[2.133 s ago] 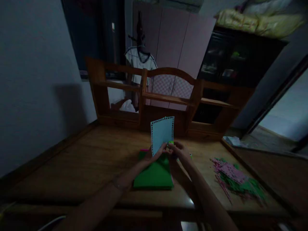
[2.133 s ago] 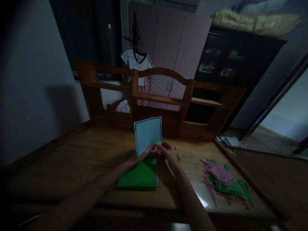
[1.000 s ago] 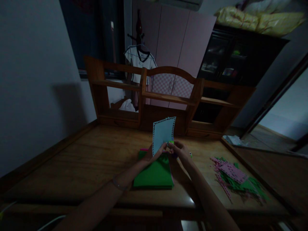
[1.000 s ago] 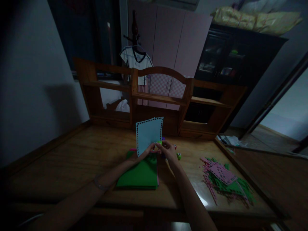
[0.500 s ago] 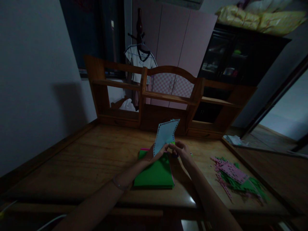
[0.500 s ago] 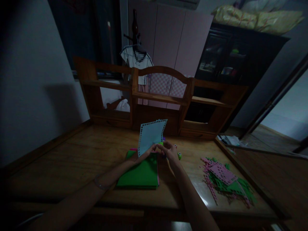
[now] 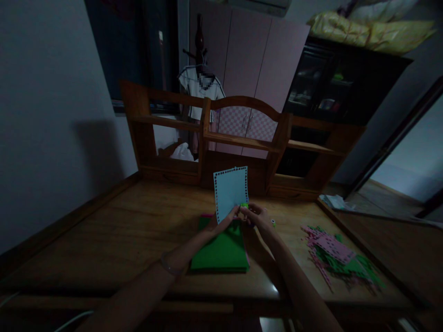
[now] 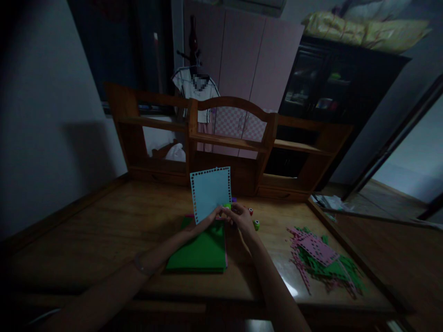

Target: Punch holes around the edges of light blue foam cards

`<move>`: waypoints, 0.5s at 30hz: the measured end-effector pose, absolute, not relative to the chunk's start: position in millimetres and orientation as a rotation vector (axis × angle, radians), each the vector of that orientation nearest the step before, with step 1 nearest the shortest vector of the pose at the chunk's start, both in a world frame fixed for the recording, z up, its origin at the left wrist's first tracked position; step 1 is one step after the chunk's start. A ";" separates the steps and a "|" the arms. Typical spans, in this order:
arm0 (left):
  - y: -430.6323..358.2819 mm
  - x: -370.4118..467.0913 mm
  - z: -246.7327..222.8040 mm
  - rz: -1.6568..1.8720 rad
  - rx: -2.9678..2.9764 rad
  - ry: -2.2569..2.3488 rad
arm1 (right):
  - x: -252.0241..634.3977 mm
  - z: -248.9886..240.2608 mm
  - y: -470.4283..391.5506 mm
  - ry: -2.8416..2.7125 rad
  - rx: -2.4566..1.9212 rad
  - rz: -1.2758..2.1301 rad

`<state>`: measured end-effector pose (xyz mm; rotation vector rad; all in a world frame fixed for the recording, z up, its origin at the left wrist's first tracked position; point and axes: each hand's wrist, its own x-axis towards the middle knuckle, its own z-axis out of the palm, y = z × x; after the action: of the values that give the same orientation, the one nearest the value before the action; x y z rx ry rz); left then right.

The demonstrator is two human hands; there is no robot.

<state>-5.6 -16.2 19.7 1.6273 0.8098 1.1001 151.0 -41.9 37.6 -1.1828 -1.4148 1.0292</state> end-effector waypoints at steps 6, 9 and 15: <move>-7.9 -2.8 8.3 1.190 1.572 0.960 | 148.7 42.0 -45.2 -1.429 -1.201 1.021; -4.8 -2.8 3.5 1.186 1.570 0.946 | 148.2 42.1 -46.4 -1.430 -1.193 1.037; 1.5 -4.4 -3.0 1.165 1.579 0.950 | 148.3 39.9 -46.4 -1.466 -1.174 1.012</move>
<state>-4.4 1.5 -3.0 1.5789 0.9498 1.1655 148.3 -46.4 39.9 -1.1739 -1.4664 1.0115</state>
